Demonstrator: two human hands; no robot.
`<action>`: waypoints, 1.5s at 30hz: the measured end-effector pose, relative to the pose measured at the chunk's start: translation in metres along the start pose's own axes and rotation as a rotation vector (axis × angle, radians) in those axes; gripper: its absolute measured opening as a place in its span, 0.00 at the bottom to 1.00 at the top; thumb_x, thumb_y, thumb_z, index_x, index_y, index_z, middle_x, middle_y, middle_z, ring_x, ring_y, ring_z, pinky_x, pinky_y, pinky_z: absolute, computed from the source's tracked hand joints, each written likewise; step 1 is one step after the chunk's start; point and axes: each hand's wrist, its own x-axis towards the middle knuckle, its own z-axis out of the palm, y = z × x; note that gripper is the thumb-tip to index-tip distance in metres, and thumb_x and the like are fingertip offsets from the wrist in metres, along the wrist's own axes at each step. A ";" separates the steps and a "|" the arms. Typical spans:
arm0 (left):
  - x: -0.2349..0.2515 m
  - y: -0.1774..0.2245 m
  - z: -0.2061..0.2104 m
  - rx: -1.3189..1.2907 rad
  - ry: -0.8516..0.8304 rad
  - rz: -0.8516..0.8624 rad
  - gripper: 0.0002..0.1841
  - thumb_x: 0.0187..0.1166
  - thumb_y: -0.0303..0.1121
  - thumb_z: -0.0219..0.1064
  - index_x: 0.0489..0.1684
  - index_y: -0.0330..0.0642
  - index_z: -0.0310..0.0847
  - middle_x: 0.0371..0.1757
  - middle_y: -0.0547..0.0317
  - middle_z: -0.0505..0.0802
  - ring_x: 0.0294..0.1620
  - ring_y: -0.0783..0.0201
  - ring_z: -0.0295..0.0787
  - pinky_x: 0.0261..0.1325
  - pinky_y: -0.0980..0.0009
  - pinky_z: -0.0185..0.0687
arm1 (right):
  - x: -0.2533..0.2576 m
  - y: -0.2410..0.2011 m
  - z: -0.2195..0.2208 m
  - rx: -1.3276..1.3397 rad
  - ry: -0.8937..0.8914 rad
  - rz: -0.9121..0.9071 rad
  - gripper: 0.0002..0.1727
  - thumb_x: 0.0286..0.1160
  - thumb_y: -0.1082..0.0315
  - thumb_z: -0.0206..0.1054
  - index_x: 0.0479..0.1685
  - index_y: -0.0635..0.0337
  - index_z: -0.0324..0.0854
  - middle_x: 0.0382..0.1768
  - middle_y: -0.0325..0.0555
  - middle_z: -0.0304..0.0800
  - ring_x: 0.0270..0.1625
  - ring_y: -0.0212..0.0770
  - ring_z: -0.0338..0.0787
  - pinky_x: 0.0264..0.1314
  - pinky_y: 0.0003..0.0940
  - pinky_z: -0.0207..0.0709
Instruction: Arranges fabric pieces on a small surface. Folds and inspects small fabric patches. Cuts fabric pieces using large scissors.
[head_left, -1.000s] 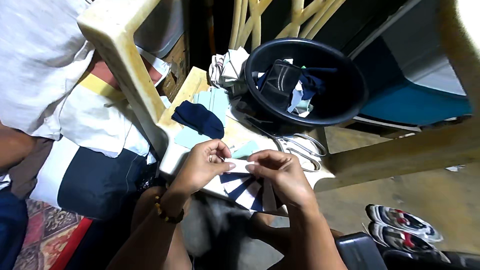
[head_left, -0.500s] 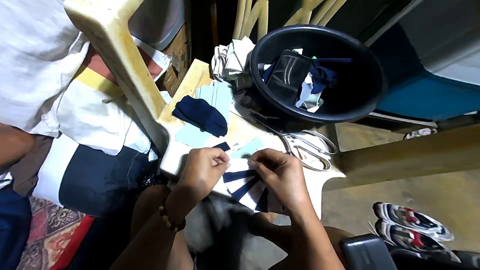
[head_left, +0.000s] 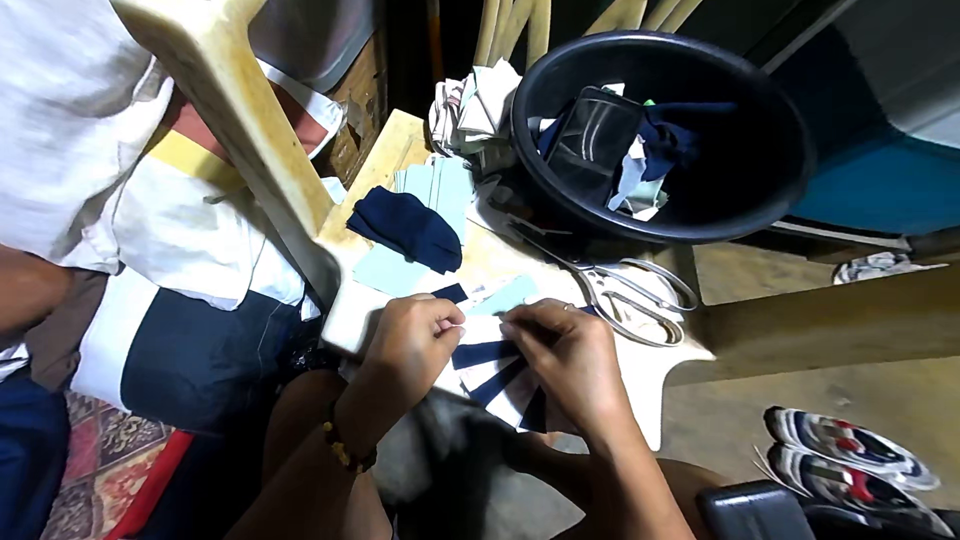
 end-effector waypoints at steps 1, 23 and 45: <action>0.000 0.000 0.000 0.005 0.000 0.005 0.03 0.73 0.25 0.73 0.36 0.37 0.93 0.33 0.56 0.91 0.34 0.73 0.86 0.41 0.80 0.80 | 0.000 0.000 0.000 -0.002 0.001 -0.001 0.05 0.68 0.71 0.72 0.35 0.58 0.94 0.35 0.44 0.93 0.39 0.36 0.91 0.44 0.36 0.83; 0.001 -0.011 -0.001 0.098 -0.008 0.138 0.08 0.69 0.30 0.78 0.42 0.39 0.93 0.37 0.57 0.87 0.29 0.71 0.77 0.33 0.77 0.73 | -0.001 0.001 0.000 -0.011 0.018 -0.030 0.06 0.67 0.69 0.72 0.35 0.58 0.94 0.35 0.43 0.94 0.36 0.31 0.90 0.41 0.27 0.82; 0.001 -0.009 -0.003 0.148 -0.071 0.110 0.06 0.74 0.31 0.74 0.42 0.43 0.96 0.40 0.57 0.88 0.35 0.69 0.80 0.39 0.73 0.77 | -0.003 -0.008 0.005 -0.172 0.050 -0.072 0.06 0.67 0.77 0.71 0.33 0.62 0.95 0.33 0.54 0.89 0.41 0.52 0.91 0.43 0.47 0.84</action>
